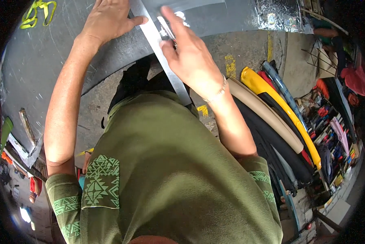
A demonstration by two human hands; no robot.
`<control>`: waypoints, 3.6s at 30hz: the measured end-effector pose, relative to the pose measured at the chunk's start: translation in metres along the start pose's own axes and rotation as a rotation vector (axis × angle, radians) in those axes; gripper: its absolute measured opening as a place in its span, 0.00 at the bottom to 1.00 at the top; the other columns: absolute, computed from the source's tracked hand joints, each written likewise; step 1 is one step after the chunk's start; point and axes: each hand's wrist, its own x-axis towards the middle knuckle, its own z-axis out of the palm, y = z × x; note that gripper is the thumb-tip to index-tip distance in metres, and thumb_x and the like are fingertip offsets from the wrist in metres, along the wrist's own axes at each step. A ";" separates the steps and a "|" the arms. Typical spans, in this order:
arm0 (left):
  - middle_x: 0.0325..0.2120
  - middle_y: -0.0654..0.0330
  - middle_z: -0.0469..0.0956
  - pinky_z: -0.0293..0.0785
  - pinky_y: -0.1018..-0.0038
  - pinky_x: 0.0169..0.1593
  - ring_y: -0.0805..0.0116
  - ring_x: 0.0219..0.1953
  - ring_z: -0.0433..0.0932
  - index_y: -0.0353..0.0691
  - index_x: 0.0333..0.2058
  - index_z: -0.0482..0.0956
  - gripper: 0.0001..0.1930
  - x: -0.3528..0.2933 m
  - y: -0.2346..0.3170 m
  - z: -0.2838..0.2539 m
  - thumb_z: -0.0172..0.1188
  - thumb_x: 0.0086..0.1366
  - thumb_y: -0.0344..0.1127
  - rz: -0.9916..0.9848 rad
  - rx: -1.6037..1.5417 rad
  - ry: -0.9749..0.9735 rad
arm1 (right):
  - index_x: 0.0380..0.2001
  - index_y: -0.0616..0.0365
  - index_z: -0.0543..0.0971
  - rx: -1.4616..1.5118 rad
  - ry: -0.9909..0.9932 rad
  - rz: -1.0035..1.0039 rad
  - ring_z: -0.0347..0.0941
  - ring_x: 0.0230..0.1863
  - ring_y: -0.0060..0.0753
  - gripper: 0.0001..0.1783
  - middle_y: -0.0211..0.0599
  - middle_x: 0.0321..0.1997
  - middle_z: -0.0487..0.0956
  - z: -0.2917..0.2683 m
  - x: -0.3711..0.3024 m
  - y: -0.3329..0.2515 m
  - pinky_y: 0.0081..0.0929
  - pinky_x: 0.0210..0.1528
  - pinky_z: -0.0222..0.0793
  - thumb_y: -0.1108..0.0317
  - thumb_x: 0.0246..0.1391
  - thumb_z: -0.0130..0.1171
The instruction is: Cutting a grey sheet of material using a utility knife and a metal ruler.
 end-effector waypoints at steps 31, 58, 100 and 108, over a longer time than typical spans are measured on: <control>0.74 0.39 0.51 0.47 0.50 0.77 0.44 0.78 0.47 0.26 0.72 0.50 0.60 0.052 0.066 0.007 0.74 0.53 0.59 -0.695 0.830 -0.285 | 0.69 0.50 0.62 1.066 -0.066 0.097 0.62 0.15 0.20 0.30 0.26 0.26 0.69 0.022 0.157 0.007 0.21 0.16 0.60 0.44 0.75 0.41; 0.74 0.38 0.52 0.51 0.49 0.76 0.42 0.77 0.50 0.29 0.72 0.50 0.59 0.043 0.060 0.006 0.75 0.52 0.55 -0.667 0.807 -0.247 | 0.28 0.53 0.72 1.065 0.006 0.057 0.58 0.09 0.22 0.29 0.27 0.14 0.65 0.057 0.172 0.029 0.23 0.11 0.53 0.41 0.73 0.40; 0.73 0.38 0.53 0.50 0.51 0.77 0.42 0.77 0.49 0.28 0.72 0.51 0.57 0.046 0.067 0.003 0.74 0.53 0.53 -0.714 0.787 -0.267 | 0.41 0.65 0.75 0.662 0.087 0.107 0.65 0.16 0.25 0.23 0.32 0.22 0.70 0.042 0.165 -0.017 0.25 0.17 0.61 0.52 0.74 0.43; 0.74 0.38 0.51 0.47 0.51 0.77 0.43 0.77 0.47 0.26 0.72 0.50 0.56 0.052 0.070 0.002 0.72 0.56 0.52 -0.731 0.799 -0.302 | 0.50 0.75 0.71 0.110 0.503 -0.885 0.71 0.28 0.52 0.15 0.51 0.30 0.73 0.064 0.182 0.038 0.46 0.37 0.73 0.79 0.60 0.52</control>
